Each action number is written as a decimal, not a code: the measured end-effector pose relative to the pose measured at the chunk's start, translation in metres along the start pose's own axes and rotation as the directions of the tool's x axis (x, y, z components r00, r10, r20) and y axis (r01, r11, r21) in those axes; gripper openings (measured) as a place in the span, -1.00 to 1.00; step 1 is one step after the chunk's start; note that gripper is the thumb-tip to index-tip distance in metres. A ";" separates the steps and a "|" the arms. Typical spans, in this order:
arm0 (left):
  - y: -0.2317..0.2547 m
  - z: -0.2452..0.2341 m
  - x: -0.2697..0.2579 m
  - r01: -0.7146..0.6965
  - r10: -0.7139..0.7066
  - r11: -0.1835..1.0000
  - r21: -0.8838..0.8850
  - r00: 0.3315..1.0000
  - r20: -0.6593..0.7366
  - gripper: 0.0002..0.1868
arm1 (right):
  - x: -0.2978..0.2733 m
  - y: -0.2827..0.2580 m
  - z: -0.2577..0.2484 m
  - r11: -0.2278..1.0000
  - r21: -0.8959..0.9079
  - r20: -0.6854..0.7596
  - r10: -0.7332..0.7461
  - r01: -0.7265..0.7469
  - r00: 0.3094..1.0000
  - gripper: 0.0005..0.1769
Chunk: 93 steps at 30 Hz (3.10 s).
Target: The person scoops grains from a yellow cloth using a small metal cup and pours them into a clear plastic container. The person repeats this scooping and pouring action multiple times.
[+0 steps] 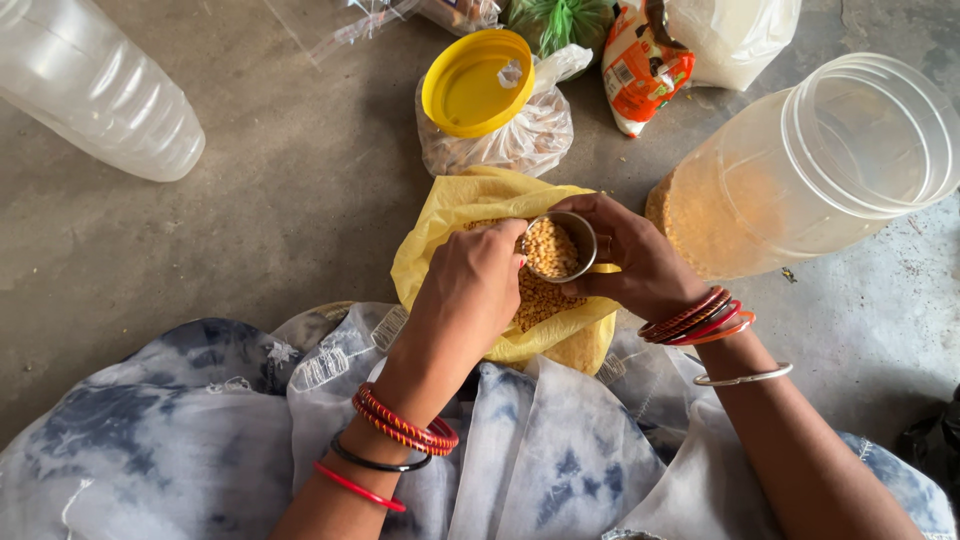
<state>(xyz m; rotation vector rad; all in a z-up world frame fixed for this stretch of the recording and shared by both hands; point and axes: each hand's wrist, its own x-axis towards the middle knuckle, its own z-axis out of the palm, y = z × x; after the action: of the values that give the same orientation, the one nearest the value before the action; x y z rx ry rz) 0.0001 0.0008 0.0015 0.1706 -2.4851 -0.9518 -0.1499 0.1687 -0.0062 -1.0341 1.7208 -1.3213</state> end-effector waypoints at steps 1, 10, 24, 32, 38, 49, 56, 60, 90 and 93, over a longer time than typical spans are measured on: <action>0.002 -0.001 -0.001 -0.023 0.023 1.000 -0.014 1.000 -0.017 -0.73 | 0.000 0.000 -0.002 0.999 0.053 -0.003 0.006 -0.006 1.000 -0.15; 0.029 -0.010 0.008 0.029 -0.026 0.997 -0.065 0.998 0.056 -0.44 | -0.006 -0.006 -0.004 0.933 0.349 -0.028 -0.085 0.089 0.996 -0.14; 0.111 -0.022 0.013 -0.163 0.141 0.981 -0.105 0.971 -0.191 -0.12 | -0.032 -0.073 -0.019 0.902 0.213 -0.266 -0.315 0.375 0.911 -0.08; 0.166 -0.028 0.046 -0.128 0.104 0.978 -0.167 0.983 -0.149 -0.11 | -0.068 -0.113 -0.043 0.857 0.112 -0.398 -0.425 0.503 0.813 -0.13; 0.210 -0.018 0.073 -0.207 0.176 0.955 -0.212 0.972 -0.158 -0.18 | -0.103 -0.134 -0.071 0.843 -0.058 -0.513 -0.484 0.534 0.709 -0.19; 0.260 0.047 0.122 -0.188 0.210 0.917 -0.350 0.977 0.026 -0.07 | -0.157 -0.134 -0.139 0.853 -0.088 -0.708 -0.416 0.514 0.570 -0.24; 0.239 0.080 0.133 -0.232 0.234 0.972 -0.033 0.966 0.108 -0.23 | -0.168 -0.120 -0.167 0.931 -0.289 -0.740 -0.365 0.222 0.565 -0.21; 0.220 0.095 0.132 -0.145 0.115 0.984 0.105 0.963 0.243 -0.29 | -0.165 -0.117 -0.163 0.943 -0.331 -0.825 -0.275 -0.028 0.494 -0.16; 0.186 0.106 0.128 -0.237 0.212 0.951 0.200 0.967 0.139 -0.72 | -0.144 -0.093 -0.152 0.676 -0.693 -0.682 -0.500 -0.251 0.533 -0.35; 0.183 0.096 0.130 -0.303 0.293 0.950 0.080 0.950 0.111 -0.68 | -0.148 -0.100 -0.152 0.697 -0.692 -0.657 -0.499 -0.190 0.566 -0.32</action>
<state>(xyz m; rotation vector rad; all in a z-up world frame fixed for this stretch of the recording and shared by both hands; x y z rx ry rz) -0.1505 0.1596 0.1097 -0.2223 -2.5509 -0.7294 -0.2070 0.3470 0.1342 -1.0552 3.1289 -1.3790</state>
